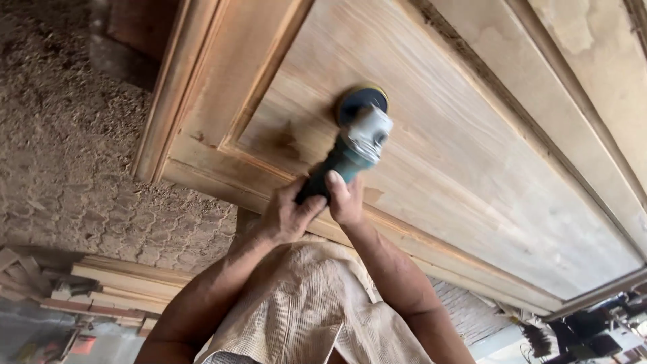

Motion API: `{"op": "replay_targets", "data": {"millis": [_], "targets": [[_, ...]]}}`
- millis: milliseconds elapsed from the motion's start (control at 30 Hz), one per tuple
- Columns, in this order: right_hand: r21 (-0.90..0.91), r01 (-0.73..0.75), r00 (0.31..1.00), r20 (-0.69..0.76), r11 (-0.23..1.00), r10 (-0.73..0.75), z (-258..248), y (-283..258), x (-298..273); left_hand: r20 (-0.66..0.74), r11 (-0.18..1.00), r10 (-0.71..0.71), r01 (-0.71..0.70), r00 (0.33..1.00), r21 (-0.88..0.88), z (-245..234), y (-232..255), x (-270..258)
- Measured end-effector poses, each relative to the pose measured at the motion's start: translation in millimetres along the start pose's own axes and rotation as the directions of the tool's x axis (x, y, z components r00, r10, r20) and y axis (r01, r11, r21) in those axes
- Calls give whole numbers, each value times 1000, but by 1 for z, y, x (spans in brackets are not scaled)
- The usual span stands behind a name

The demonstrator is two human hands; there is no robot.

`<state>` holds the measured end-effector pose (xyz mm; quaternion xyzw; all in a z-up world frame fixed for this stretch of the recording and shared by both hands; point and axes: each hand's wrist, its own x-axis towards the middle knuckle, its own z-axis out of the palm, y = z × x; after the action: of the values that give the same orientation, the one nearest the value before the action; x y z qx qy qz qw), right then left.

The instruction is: The person sands a large wooden door panel using an electric orbital sander and manual sandpaper.

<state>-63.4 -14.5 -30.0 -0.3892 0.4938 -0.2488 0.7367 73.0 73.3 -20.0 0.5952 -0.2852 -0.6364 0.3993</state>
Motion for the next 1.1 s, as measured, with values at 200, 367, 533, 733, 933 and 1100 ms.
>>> {"op": "replay_targets", "data": {"millis": [200, 367, 533, 733, 933, 1100], "targets": [[-26, 48, 992, 116, 999, -44, 46, -22, 32, -103, 988, 150, -146, 983, 38, -35, 0, 0], [36, -17, 1000, -26, 999, 18, 3, 17, -26, 39, 999, 2, -1, 999, -34, 2, -13, -15], [19, 13, 1000, 4, 1000, -13, 19, 20, -15, 27, 1000, 11, -12, 1000, 14, -16, -15, -22], [4, -16, 999, 44, 1000, 16, 51, 1, 2, -52, 993, 56, -61, 997, -102, -40, -1, -28], [19, -40, 997, -70, 999, 41, -39, 47, -78, 50, 994, -99, 97, 994, 45, 42, -25, -39], [157, 60, 929, -369, 986, 2, -68, 64, -113, 209, 973, -174, 135, 962, 188, 72, -35, -43]]}}
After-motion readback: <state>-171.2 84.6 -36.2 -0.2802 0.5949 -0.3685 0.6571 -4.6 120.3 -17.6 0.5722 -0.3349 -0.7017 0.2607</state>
